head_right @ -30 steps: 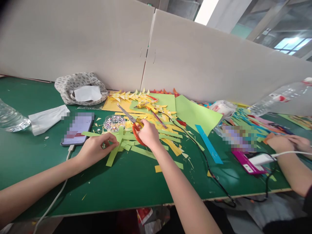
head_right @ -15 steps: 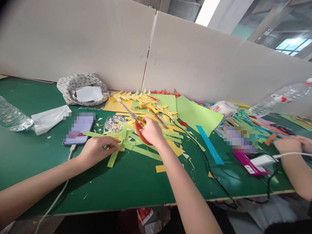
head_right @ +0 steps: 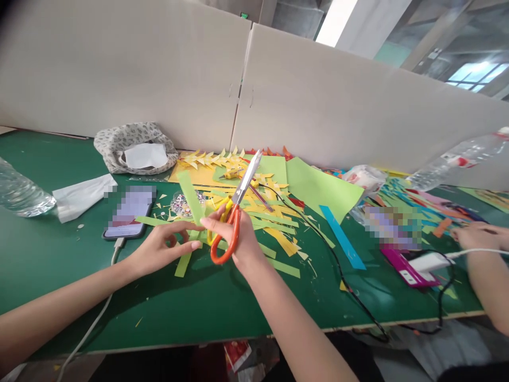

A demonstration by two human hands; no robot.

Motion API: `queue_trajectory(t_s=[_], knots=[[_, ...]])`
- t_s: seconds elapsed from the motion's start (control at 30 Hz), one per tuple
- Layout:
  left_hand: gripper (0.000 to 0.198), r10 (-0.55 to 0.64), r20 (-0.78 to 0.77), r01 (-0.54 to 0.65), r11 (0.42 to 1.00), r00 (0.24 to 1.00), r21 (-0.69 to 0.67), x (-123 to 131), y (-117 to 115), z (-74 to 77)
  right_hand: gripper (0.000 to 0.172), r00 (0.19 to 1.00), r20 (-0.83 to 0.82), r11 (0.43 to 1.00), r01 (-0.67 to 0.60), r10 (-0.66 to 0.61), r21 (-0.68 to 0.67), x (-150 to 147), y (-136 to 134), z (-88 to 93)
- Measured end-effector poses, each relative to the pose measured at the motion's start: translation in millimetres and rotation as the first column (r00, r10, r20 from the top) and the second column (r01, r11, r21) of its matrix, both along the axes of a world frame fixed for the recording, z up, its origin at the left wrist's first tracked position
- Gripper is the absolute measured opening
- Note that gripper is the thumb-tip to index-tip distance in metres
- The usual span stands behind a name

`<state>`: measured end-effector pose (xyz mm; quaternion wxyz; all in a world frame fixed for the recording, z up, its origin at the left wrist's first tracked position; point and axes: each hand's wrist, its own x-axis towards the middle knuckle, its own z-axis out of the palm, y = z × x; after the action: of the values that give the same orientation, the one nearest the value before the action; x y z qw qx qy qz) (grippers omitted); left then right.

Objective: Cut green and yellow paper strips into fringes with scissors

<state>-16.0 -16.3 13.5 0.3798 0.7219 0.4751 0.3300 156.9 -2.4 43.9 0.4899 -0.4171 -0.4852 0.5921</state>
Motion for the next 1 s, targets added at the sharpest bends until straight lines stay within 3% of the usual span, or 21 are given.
queue_trajectory(t_s=[0.2,0.37,0.6,0.73,0.87,1.0], knots=[[0.036,0.022,0.396,0.125,0.931,0.918,-0.342,1,2,4.7,0.026,0.985,0.121,0.984,-0.107,0.125,-0.141,2,-22,-13.1],[0.043,0.089,0.509,0.180,0.872,0.856,-0.455,4,1,3.3,0.028,0.976,0.125,0.968,-0.151,0.178,-0.202,4,-28,-10.0],[0.041,0.188,0.514,0.088,0.881,0.837,-0.465,3,5,-8.2,0.031,0.960,0.159,0.953,-0.187,0.229,-0.240,2,-27,-18.5],[0.036,0.239,0.497,0.024,0.884,0.834,-0.467,1,5,-9.2,0.036,0.947,0.291,0.978,-0.084,0.137,-0.189,3,-28,-18.5],[0.033,0.250,0.509,0.001,0.897,0.824,-0.442,3,4,-9.4,0.036,0.884,0.468,0.990,0.071,-0.006,-0.120,8,-29,-18.9],[0.030,0.194,0.503,0.028,0.916,0.842,-0.400,7,0,-12.9,0.034,0.883,0.469,0.994,0.039,0.012,-0.099,5,-29,-21.2]])
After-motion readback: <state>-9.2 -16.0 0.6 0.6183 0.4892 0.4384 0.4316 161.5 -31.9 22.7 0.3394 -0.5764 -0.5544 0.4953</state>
